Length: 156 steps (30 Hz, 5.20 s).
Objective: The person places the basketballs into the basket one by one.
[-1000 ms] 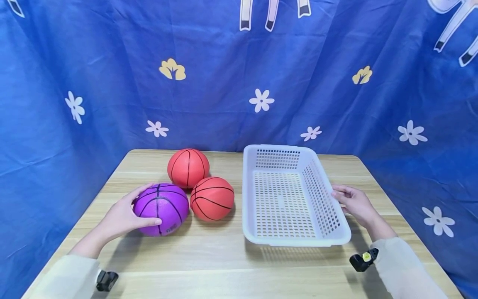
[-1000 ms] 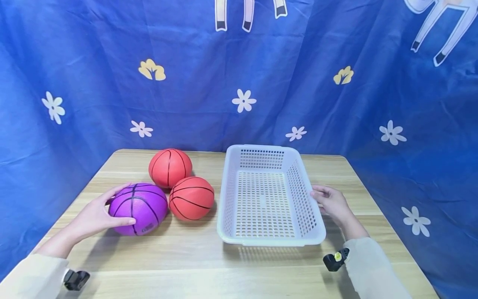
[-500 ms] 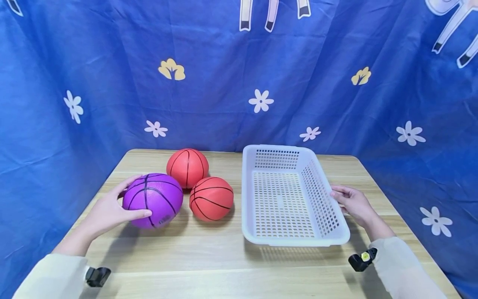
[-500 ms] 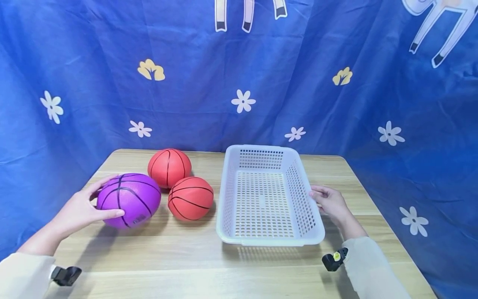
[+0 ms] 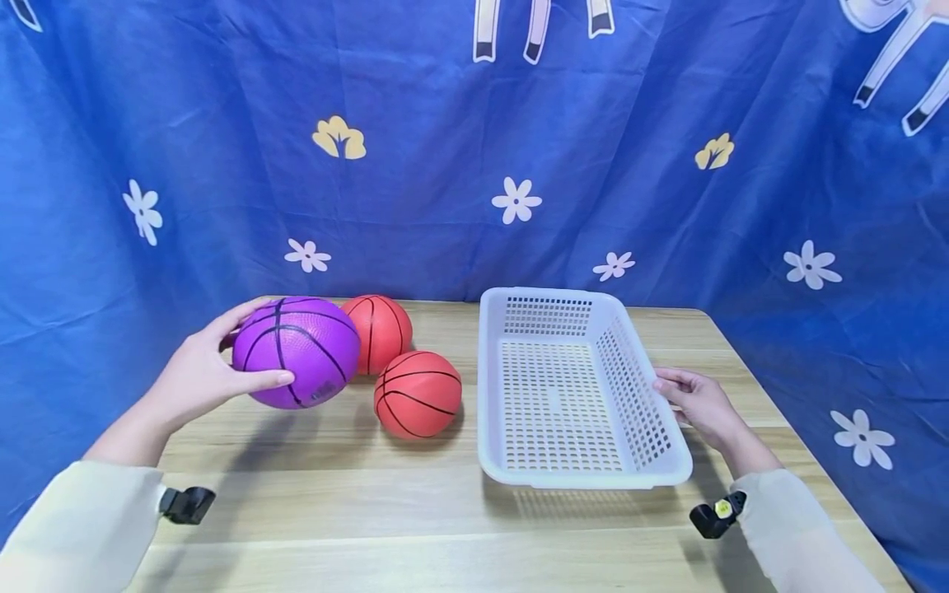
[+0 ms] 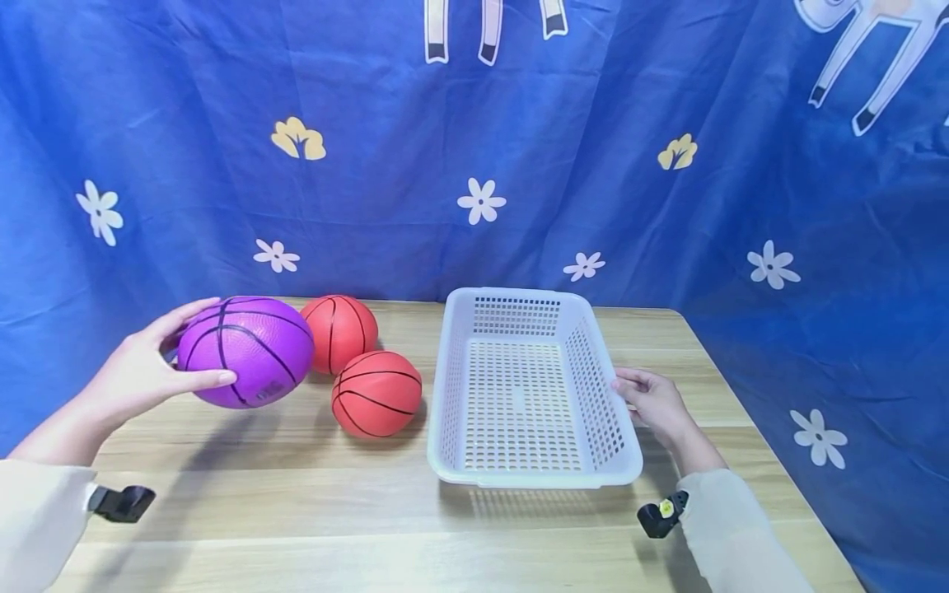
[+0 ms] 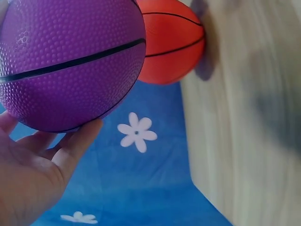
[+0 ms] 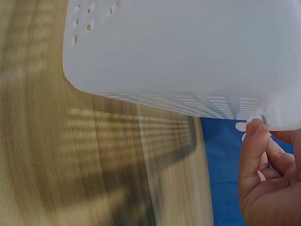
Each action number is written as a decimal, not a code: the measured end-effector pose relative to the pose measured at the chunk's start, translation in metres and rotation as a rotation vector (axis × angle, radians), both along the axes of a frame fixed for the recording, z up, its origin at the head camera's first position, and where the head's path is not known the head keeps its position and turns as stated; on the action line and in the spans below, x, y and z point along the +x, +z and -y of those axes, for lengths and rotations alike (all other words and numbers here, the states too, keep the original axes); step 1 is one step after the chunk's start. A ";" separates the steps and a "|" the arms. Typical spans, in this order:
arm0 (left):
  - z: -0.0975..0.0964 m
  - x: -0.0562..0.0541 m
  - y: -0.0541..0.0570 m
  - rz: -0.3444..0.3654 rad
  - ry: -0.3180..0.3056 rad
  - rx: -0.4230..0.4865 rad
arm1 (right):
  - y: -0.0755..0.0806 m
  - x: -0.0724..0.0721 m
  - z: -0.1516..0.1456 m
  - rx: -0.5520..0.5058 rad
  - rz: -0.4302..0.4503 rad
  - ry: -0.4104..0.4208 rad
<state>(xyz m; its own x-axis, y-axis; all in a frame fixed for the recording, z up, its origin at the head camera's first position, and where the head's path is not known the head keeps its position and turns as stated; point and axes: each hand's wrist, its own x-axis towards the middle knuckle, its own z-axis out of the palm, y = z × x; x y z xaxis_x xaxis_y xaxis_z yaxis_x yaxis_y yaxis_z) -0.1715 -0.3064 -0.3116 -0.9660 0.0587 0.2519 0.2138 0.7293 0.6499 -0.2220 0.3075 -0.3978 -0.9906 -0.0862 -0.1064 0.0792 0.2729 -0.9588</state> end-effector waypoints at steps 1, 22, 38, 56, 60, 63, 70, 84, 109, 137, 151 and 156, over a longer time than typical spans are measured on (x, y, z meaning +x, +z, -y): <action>-0.002 -0.002 0.003 0.001 -0.002 0.000 | 0.000 0.000 0.000 -0.003 0.000 0.001; -0.072 -0.055 0.025 0.021 -0.073 0.121 | -0.001 0.001 0.001 0.001 -0.023 0.012; -0.133 -0.092 0.032 0.003 -0.113 0.136 | -0.001 0.000 0.001 0.029 -0.013 0.002; -0.213 -0.117 0.023 0.017 -0.168 0.233 | -0.003 -0.003 0.000 0.019 -0.031 0.003; -0.230 -0.122 0.018 0.028 -0.166 0.248 | -0.003 -0.004 -0.001 0.025 -0.035 0.001; -0.242 -0.126 0.013 0.037 -0.158 0.247 | -0.004 -0.004 -0.001 0.027 -0.035 -0.005; -0.269 -0.134 0.007 0.063 -0.154 0.260 | -0.006 -0.005 -0.001 0.004 -0.034 -0.005; -0.313 -0.143 0.001 0.082 -0.164 0.255 | -0.004 -0.005 0.000 -0.006 -0.037 -0.006; -0.368 -0.152 -0.053 0.163 -0.110 0.239 | -0.005 -0.005 0.000 0.003 -0.041 -0.015; -0.358 -0.151 -0.068 0.229 -0.140 0.156 | -0.006 -0.004 0.001 0.029 -0.052 -0.024; -0.341 -0.149 -0.013 0.137 -0.140 0.164 | -0.006 -0.003 0.001 0.034 -0.045 -0.032; -0.333 -0.147 -0.001 0.116 -0.154 0.141 | -0.006 -0.003 0.002 0.039 -0.042 -0.032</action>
<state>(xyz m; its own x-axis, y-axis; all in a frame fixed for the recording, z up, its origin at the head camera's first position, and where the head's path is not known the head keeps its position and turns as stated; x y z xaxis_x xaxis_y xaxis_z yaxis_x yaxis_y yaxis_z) -0.3181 0.0266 -0.3121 -0.9713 0.1799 0.1556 0.2333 0.5942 0.7698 -0.2248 0.3060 -0.4038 -0.9964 -0.0507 -0.0673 0.0485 0.3078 -0.9502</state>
